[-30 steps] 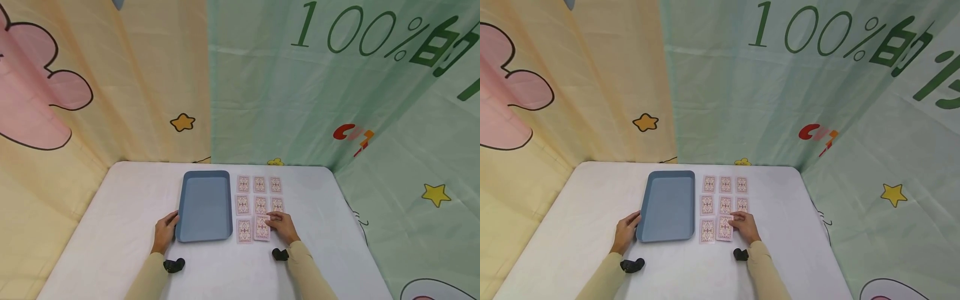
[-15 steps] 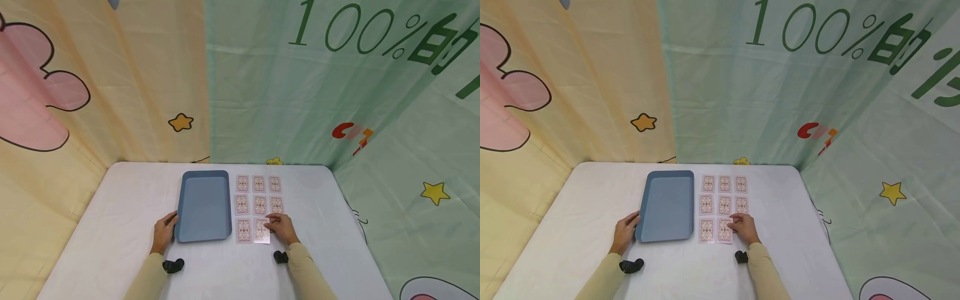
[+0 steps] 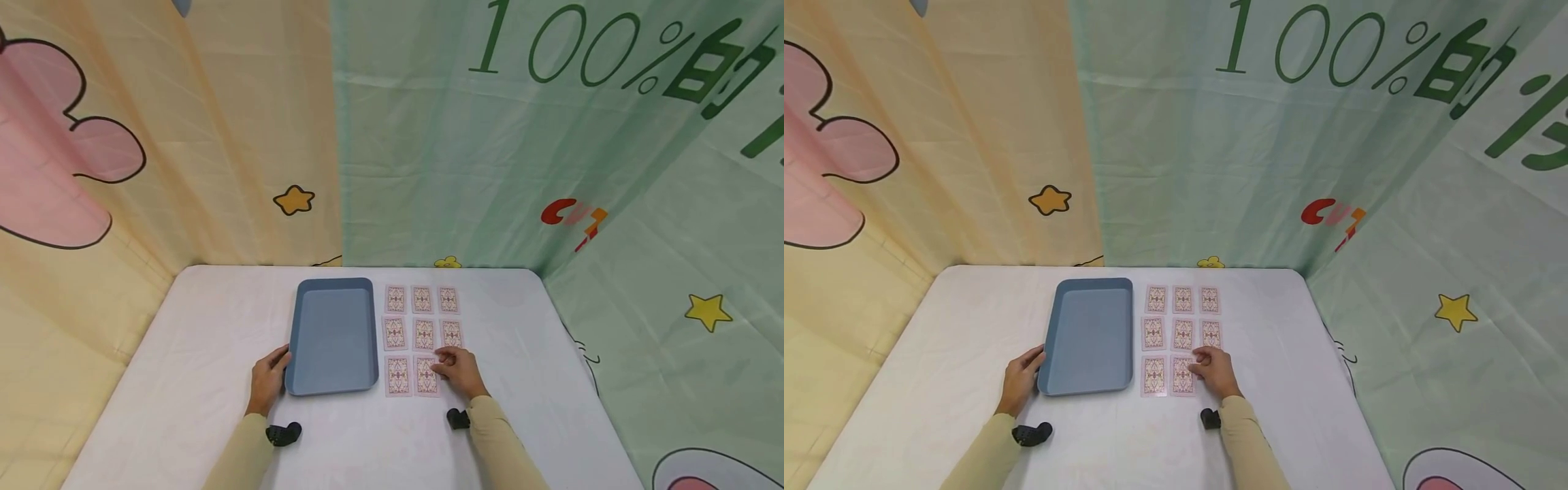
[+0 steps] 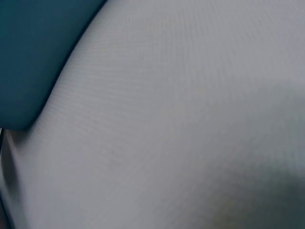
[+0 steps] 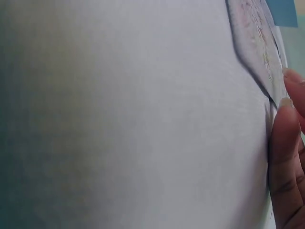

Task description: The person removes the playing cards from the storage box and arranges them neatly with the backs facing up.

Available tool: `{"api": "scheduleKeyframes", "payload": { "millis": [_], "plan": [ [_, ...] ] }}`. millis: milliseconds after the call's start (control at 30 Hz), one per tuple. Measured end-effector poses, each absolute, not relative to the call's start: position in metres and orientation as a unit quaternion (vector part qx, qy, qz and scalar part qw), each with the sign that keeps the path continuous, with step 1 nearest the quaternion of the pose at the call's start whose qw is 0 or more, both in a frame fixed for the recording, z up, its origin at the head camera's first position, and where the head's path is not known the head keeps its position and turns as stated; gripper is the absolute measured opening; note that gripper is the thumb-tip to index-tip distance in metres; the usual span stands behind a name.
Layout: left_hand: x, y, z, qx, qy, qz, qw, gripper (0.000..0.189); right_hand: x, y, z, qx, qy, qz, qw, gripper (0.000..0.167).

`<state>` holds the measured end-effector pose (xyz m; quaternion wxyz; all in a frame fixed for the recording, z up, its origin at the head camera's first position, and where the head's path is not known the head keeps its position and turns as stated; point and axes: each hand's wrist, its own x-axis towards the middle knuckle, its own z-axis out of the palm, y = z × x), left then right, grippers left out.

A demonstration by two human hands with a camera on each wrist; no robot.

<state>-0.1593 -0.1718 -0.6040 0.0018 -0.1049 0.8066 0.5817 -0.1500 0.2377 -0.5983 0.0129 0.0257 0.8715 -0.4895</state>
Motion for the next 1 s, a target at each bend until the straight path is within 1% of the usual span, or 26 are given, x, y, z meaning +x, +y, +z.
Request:
{"api": "scheduleKeyframes", "payload": {
  "millis": [100, 233, 467, 667, 800, 900, 1000],
  "plan": [
    [-0.160, -0.172, -0.607, -0.106, 0.804, 0.586, -0.003, 0.039, -0.147, 0.239, -0.598, 0.051, 0.863, -0.503, 0.003, 0.031],
    [-0.160, -0.171, -0.610, -0.103, 0.803, 0.587, -0.004, 0.040, -0.143, 0.240, -0.596, 0.060, 0.861, -0.504, -0.003, 0.030],
    [-0.161, -0.172, -0.609, -0.098, 0.796, 0.597, 0.007, 0.040, -0.147, 0.237, -0.594, 0.046, 0.877, -0.478, -0.017, 0.027],
    [-0.163, -0.172, -0.603, -0.076, 0.799, 0.596, 0.035, 0.043, -0.158, 0.230, -0.584, 0.033, 0.867, -0.497, -0.022, 0.036],
    [-0.164, -0.171, -0.606, -0.060, 0.805, 0.587, 0.055, 0.046, -0.166, 0.223, -0.573, 0.029, 0.869, -0.494, -0.021, 0.040],
    [-0.163, -0.170, -0.608, -0.035, 0.819, 0.571, 0.050, 0.050, -0.173, 0.218, -0.567, 0.014, 0.878, -0.478, -0.008, 0.044],
    [-0.163, -0.170, -0.604, 0.001, 0.842, 0.539, 0.030, 0.057, -0.181, 0.212, -0.558, -0.009, 0.888, -0.460, 0.010, 0.050]
  ]
}}
